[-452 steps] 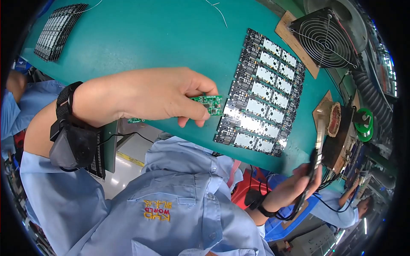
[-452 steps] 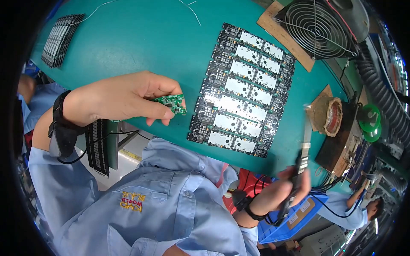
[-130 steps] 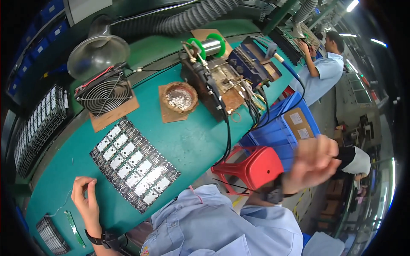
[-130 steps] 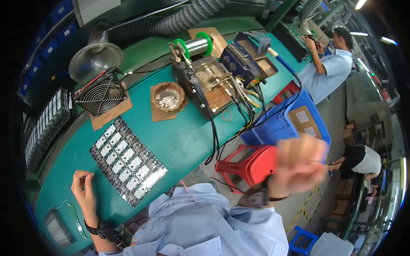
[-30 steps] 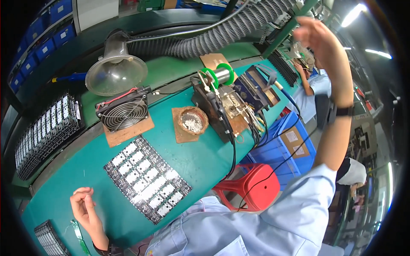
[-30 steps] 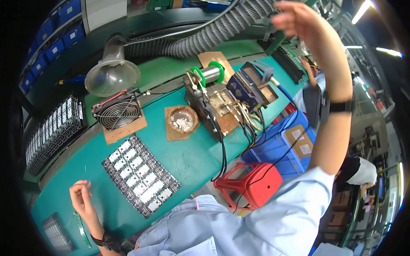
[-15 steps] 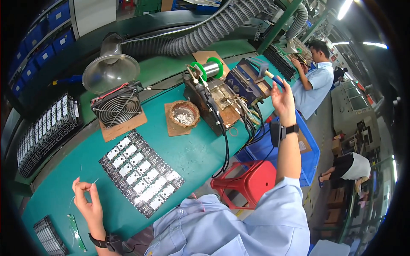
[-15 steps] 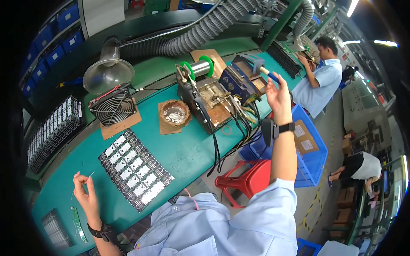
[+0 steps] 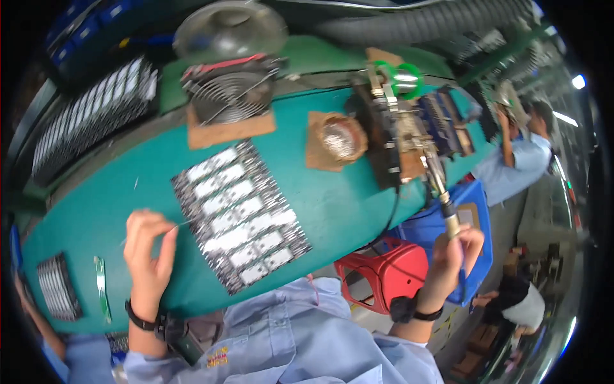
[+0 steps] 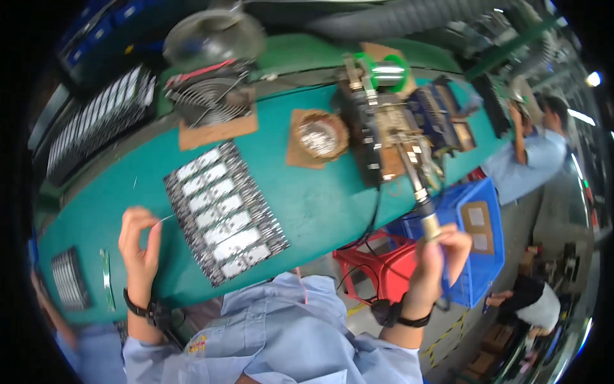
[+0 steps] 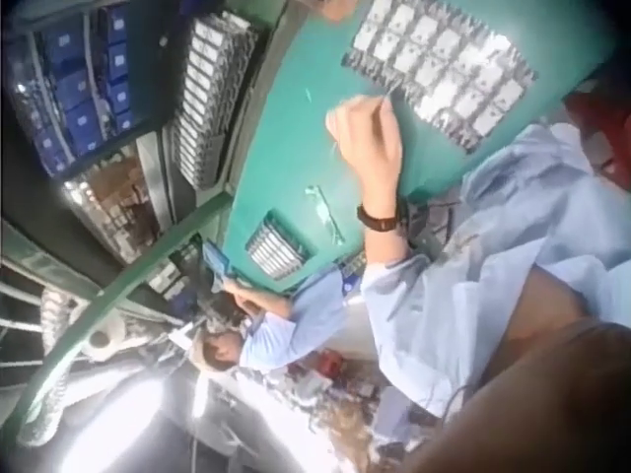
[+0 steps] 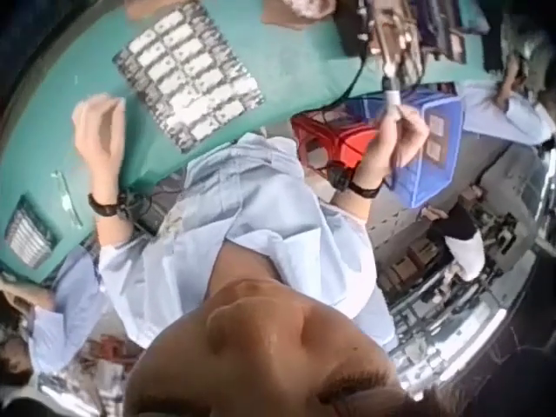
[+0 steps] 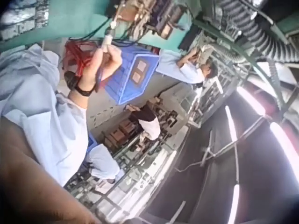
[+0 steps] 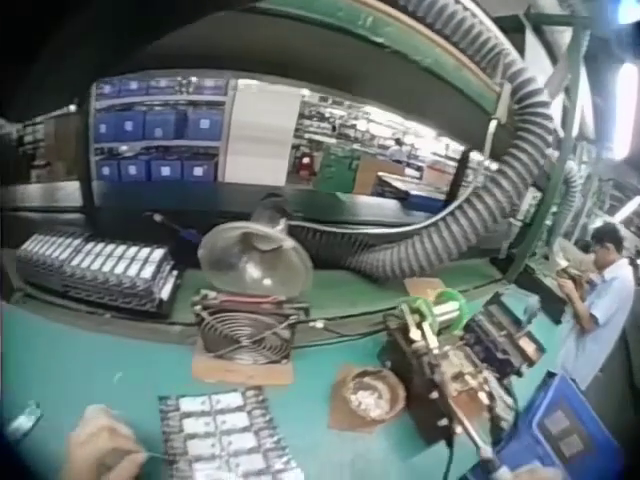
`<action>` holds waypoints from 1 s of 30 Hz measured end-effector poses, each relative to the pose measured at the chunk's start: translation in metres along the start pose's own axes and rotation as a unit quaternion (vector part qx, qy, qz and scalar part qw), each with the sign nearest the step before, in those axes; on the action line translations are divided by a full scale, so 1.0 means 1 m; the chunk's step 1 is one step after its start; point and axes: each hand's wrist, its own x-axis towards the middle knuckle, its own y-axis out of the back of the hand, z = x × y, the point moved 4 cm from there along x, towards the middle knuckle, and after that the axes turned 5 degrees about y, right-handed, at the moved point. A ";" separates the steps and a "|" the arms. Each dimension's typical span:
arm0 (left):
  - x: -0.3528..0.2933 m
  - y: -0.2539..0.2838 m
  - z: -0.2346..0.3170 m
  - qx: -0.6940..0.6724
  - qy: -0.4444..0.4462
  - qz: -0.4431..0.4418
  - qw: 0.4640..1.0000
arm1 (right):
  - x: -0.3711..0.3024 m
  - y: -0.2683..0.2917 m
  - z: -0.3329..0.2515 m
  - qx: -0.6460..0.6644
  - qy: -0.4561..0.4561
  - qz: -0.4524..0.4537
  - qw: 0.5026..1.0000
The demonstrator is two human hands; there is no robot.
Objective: The person solders components onto a circuit board panel using a soldering iron and wire before setting it aside. They then pick up a single circuit board, solder a small component onto it, and clean the soldering iron tip on a sponge.
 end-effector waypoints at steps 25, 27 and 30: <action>-0.025 -0.020 0.026 -0.097 -0.114 -0.110 0.983 | -0.078 -0.199 0.007 0.164 -0.059 -0.399 0.900; -0.025 -0.023 0.024 -0.100 -0.114 -0.117 0.981 | -0.075 -0.202 0.009 0.154 -0.053 -0.421 0.893; -0.025 -0.024 0.022 -0.105 -0.119 -0.127 0.979 | -0.071 -0.207 0.010 0.137 -0.035 -0.462 0.876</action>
